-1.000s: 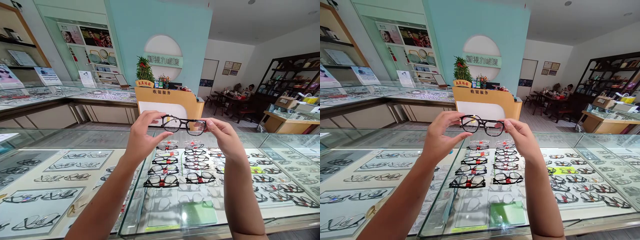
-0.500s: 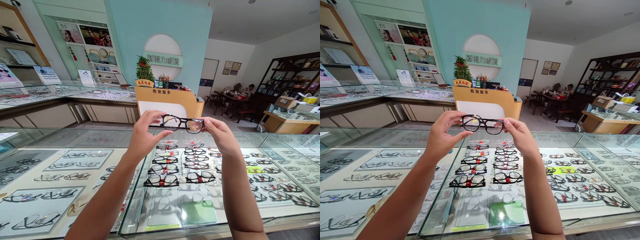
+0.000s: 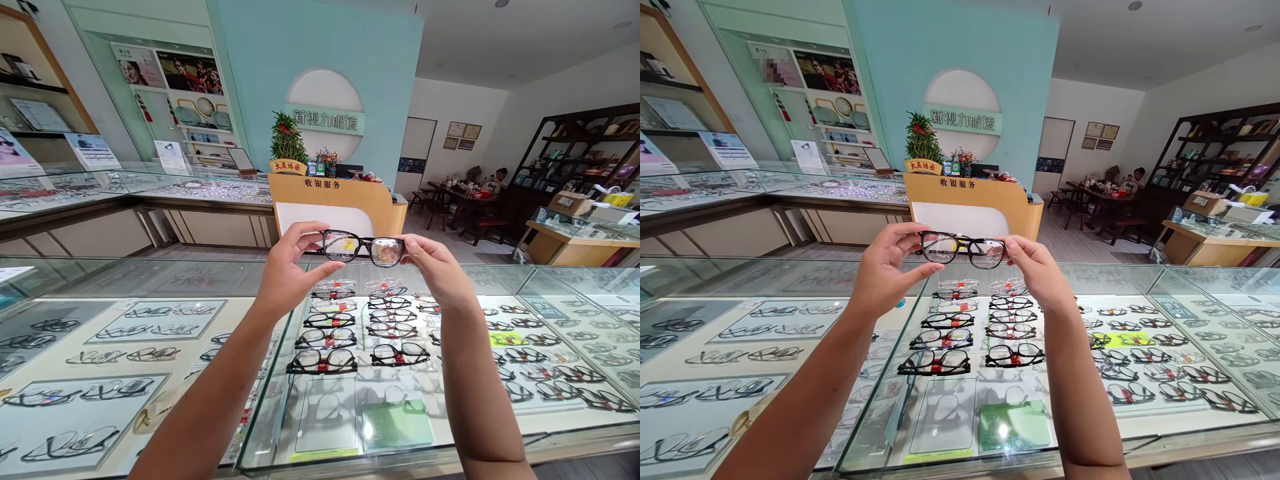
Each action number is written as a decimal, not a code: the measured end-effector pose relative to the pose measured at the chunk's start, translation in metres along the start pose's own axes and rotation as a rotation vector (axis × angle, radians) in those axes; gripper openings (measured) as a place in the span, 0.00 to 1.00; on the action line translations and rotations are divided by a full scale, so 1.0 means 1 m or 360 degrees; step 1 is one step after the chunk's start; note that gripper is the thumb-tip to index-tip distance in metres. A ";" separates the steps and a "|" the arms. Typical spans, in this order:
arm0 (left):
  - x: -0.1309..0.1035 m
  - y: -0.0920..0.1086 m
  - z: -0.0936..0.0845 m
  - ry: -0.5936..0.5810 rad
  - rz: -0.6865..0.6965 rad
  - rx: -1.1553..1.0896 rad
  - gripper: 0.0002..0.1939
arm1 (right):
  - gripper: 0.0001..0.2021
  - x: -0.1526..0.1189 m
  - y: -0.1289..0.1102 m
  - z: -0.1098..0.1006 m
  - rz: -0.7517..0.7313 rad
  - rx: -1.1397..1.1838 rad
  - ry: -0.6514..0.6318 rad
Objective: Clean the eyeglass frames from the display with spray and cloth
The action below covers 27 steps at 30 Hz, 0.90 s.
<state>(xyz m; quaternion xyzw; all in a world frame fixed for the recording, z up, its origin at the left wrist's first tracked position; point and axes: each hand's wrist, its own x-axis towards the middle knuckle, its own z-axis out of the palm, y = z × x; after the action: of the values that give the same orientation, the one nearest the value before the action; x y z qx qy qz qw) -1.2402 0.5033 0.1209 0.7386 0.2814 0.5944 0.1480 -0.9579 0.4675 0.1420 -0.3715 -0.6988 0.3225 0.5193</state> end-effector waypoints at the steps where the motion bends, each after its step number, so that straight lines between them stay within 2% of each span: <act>1: 0.000 -0.001 0.000 -0.0002 0.0005 -0.0020 0.30 | 0.22 0.000 0.000 0.000 -0.0006 0.0001 0.0000; 7: 0.002 0.001 0.004 0.0036 0.0023 -0.0258 0.32 | 0.19 -0.001 0.002 0.001 -0.0056 0.0021 0.0018; 11: 0.004 0.001 0.004 0.0053 0.0012 -0.0414 0.33 | 0.19 0.002 0.007 0.001 0.0028 0.0074 -0.0024; 13: 0.004 -0.001 0.002 0.0006 -0.0015 -0.0400 0.33 | 0.16 0.003 0.010 0.000 0.0085 0.0047 0.0004; 16: 0.002 0.000 -0.004 -0.0172 -0.0073 -0.0279 0.33 | 0.12 0.005 0.012 -0.001 0.0099 -0.0094 0.0090; 18: 0.000 0.003 -0.007 -0.0297 -0.0068 -0.0192 0.33 | 0.11 0.006 0.011 0.002 0.0085 -0.0132 0.0020; 22: -0.002 0.013 -0.010 -0.0494 -0.0002 -0.0020 0.30 | 0.11 0.006 0.007 0.010 0.0059 -0.0062 -0.0285; 27: -0.002 0.018 -0.011 -0.0555 0.0048 0.0015 0.29 | 0.11 0.004 0.003 0.013 0.0063 -0.0069 -0.0447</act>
<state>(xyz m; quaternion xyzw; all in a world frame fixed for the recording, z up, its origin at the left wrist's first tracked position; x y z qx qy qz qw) -1.2468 0.4864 0.1315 0.8354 0.2430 0.4581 0.1822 -0.9702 0.4721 0.1382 -0.3475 -0.7639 0.3664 0.4018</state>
